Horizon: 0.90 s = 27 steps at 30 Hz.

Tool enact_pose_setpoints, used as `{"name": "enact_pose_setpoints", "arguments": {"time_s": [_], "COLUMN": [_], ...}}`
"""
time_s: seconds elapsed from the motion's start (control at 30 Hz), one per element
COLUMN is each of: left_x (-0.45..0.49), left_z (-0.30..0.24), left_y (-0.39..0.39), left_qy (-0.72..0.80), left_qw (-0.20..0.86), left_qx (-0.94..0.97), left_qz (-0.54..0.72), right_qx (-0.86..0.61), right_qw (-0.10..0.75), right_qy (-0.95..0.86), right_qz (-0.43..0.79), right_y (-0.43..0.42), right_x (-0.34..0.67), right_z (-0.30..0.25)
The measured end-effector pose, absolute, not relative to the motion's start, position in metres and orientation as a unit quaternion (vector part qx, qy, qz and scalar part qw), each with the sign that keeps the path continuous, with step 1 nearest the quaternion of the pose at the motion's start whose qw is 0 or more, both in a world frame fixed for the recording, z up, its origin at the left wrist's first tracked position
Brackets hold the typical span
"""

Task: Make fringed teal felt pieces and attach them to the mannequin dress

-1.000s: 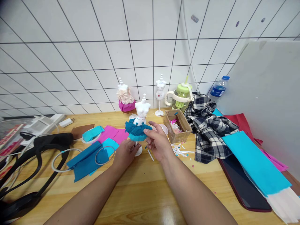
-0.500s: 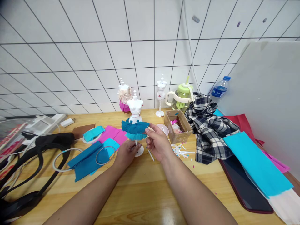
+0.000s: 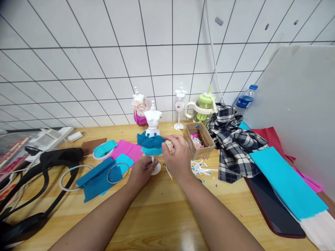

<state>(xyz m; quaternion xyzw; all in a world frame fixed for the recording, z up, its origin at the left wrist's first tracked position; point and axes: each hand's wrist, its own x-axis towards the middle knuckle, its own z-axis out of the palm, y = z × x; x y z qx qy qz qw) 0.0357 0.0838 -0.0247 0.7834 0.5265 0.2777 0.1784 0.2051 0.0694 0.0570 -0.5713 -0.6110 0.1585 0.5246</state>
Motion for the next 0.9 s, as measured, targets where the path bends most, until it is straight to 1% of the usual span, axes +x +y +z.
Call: {"name": "enact_pose_setpoints", "arguments": {"time_s": [0.1, 0.23, 0.33, 0.4, 0.53, 0.67, 0.77, 0.9], "left_x": [0.036, 0.035, 0.035, 0.035, 0.036, 0.037, 0.038, 0.038], "left_z": [-0.025, -0.026, -0.027, -0.027, -0.026, -0.021, -0.019, -0.020], "left_y": [0.084, 0.084, 0.084, 0.084, 0.083, 0.081, 0.080, 0.079], "left_qy": [0.521, 0.513, 0.511, 0.510, 0.496, 0.487, 0.484, 0.490], "left_qw": [0.176, 0.168, 0.165, 0.164, 0.157, 0.140, 0.149, 0.152], "left_qx": [0.786, 0.793, 0.797, 0.798, 0.809, 0.819, 0.822, 0.812], "left_qz": [0.283, 0.283, 0.278, 0.277, 0.274, 0.270, 0.261, 0.277], "right_qx": [-0.575, -0.539, -0.512, -0.502, -0.487, -0.503, -0.523, -0.521], "right_qw": [0.526, 0.582, 0.562, 0.552, 0.544, 0.530, 0.574, 0.675], "right_qy": [-0.587, -0.480, -0.404, -0.369, -0.386, -0.425, -0.397, -0.357], "right_qz": [0.218, 0.374, 0.509, 0.554, 0.563, 0.533, 0.488, 0.381], "right_y": [0.071, 0.076, 0.079, 0.080, 0.083, 0.085, 0.087, 0.085], "right_x": [0.204, 0.207, 0.210, 0.212, 0.214, 0.214, 0.215, 0.215], "right_z": [0.053, 0.050, 0.051, 0.051, 0.045, 0.040, 0.041, 0.045]}}
